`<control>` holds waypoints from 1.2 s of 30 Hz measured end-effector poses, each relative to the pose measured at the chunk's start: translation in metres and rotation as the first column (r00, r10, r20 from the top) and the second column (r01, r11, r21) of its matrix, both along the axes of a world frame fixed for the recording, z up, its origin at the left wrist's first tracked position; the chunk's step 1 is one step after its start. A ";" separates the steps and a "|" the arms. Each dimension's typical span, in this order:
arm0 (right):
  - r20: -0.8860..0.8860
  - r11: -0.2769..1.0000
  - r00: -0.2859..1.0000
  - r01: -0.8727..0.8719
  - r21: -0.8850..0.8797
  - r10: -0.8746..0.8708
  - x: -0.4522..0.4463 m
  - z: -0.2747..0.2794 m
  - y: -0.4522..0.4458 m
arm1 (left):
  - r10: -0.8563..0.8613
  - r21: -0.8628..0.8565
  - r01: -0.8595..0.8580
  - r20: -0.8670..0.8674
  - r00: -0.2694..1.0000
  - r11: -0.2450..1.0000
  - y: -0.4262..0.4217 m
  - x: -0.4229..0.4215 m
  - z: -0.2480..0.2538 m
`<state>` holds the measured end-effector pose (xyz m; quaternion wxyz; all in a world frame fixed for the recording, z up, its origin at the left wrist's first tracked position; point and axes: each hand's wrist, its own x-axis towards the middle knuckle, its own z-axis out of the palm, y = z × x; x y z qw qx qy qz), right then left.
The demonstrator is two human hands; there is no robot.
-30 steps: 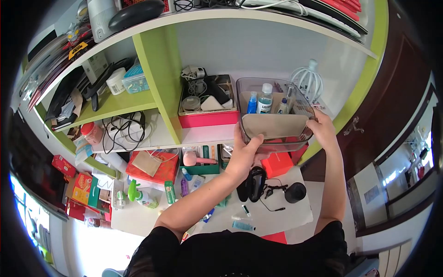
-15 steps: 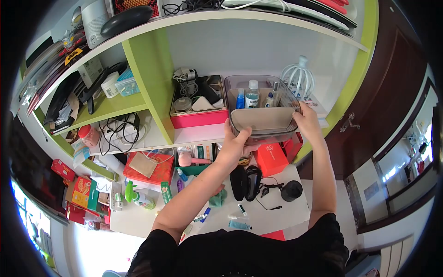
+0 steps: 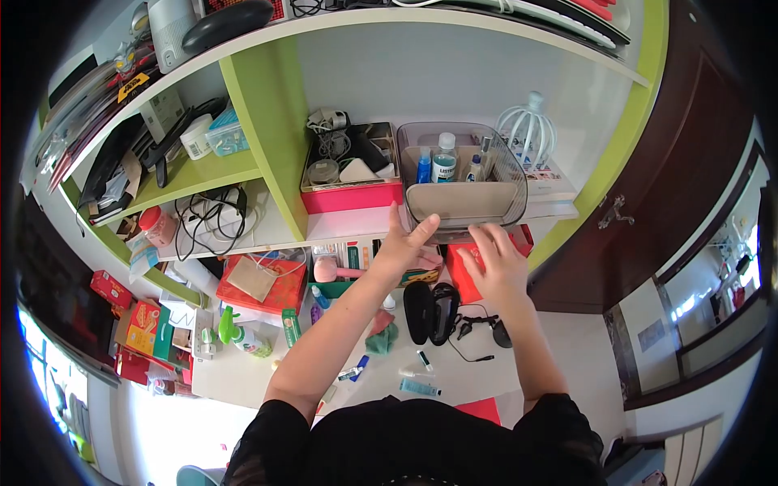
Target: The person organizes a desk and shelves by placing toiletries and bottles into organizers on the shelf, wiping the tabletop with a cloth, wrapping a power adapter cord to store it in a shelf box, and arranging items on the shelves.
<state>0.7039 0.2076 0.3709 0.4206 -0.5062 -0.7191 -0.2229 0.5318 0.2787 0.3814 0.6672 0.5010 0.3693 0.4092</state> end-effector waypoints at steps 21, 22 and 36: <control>-0.209 0.999 0.977 -0.045 -0.005 0.043 -0.001 0.004 0.070 | 0.835 0.975 0.223 -0.121 0.537 -0.003 0.037 -0.092 -0.055; -0.220 0.999 0.974 -0.050 -0.009 0.047 -0.001 0.004 0.075 | 0.837 0.973 0.230 -0.121 0.534 -0.006 0.038 -0.092 -0.057; -0.267 0.999 0.963 -0.031 0.024 0.036 0.003 -0.006 0.104 | 0.868 0.964 0.265 -0.143 0.476 0.013 0.038 -0.089 -0.060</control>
